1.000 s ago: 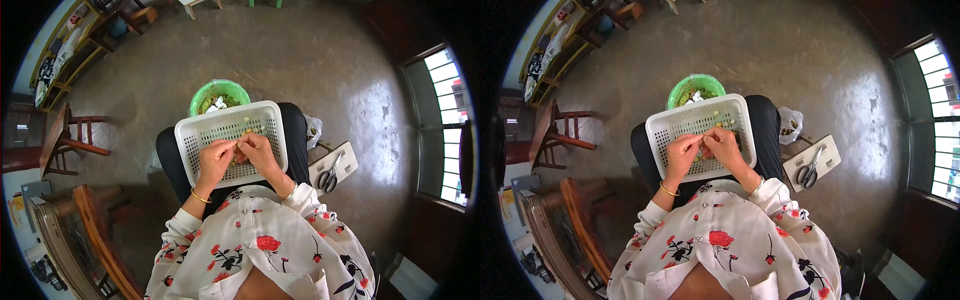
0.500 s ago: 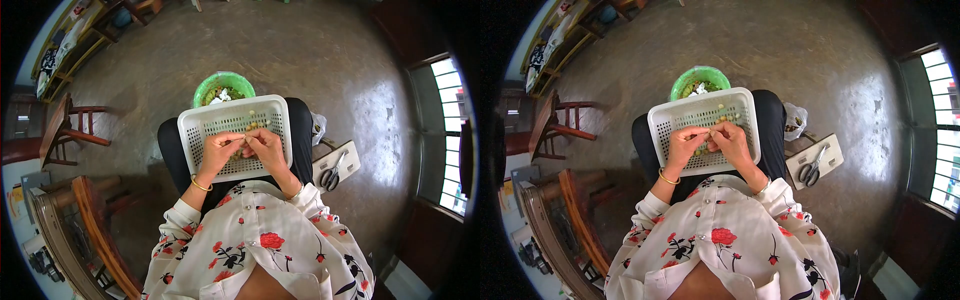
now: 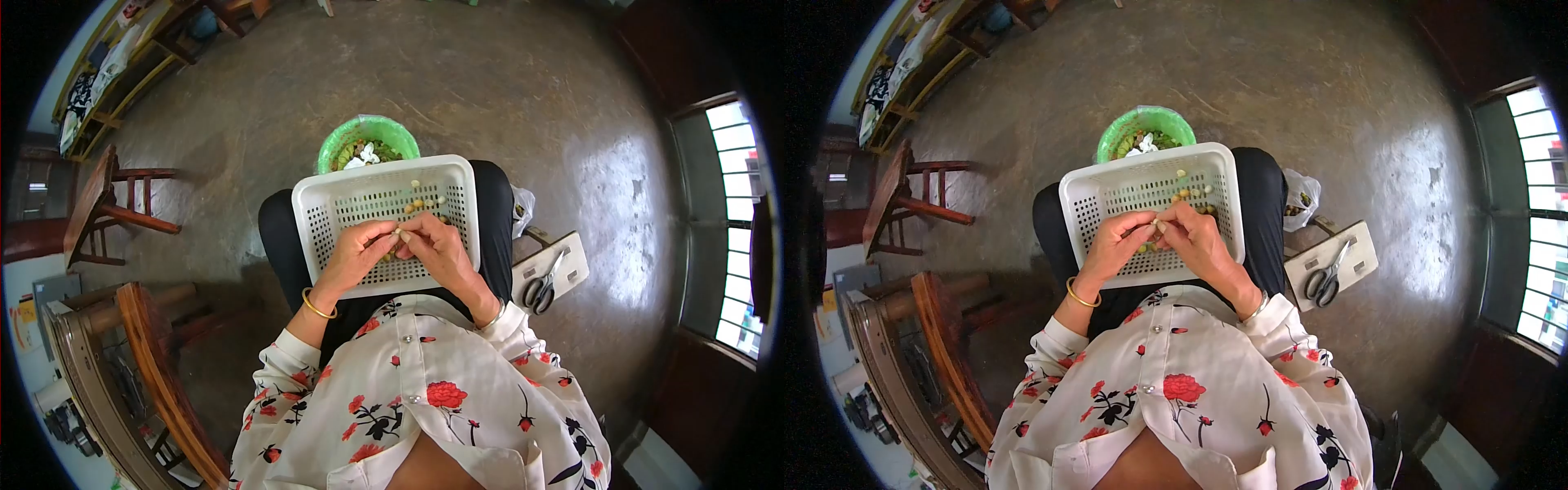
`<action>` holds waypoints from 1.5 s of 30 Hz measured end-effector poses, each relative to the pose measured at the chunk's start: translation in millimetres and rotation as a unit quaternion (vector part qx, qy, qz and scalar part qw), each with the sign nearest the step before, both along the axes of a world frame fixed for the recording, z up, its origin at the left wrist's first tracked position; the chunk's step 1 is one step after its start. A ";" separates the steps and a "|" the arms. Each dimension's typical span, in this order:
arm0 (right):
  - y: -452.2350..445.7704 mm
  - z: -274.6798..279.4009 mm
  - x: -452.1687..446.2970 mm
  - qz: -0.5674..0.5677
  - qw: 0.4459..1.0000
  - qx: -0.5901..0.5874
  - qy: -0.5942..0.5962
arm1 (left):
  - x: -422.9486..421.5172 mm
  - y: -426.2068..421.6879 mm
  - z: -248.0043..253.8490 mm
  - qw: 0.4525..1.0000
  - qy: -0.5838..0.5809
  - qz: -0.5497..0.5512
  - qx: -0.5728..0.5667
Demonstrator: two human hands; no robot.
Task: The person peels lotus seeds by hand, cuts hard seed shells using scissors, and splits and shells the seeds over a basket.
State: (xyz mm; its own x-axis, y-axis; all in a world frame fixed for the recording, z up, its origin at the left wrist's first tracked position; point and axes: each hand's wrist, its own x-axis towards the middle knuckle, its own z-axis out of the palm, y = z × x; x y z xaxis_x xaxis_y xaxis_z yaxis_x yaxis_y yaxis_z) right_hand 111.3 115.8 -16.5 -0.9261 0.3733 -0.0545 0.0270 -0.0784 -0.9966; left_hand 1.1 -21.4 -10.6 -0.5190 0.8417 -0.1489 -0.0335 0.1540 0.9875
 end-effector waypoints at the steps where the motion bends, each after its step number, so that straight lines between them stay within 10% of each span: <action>1: 0.3 2.7 0.5 0.015 1.000 0.004 -0.006 | -1.4 -1.0 3.4 1.000 0.023 -0.013 -0.007; 11: -7.1 3.2 -1.9 -0.009 0.990 0.142 0.019 | 9.7 5.1 -0.7 0.999 0.031 0.038 -0.009; 42: -9.5 -6.9 8.9 -0.018 1.000 -0.002 0.000 | 11.0 -1.3 -0.5 0.996 0.088 0.000 0.014; 45: -7.3 -8.6 0.4 -0.023 0.989 0.138 0.053 | 7.7 3.2 -7.8 0.995 0.103 0.010 -0.005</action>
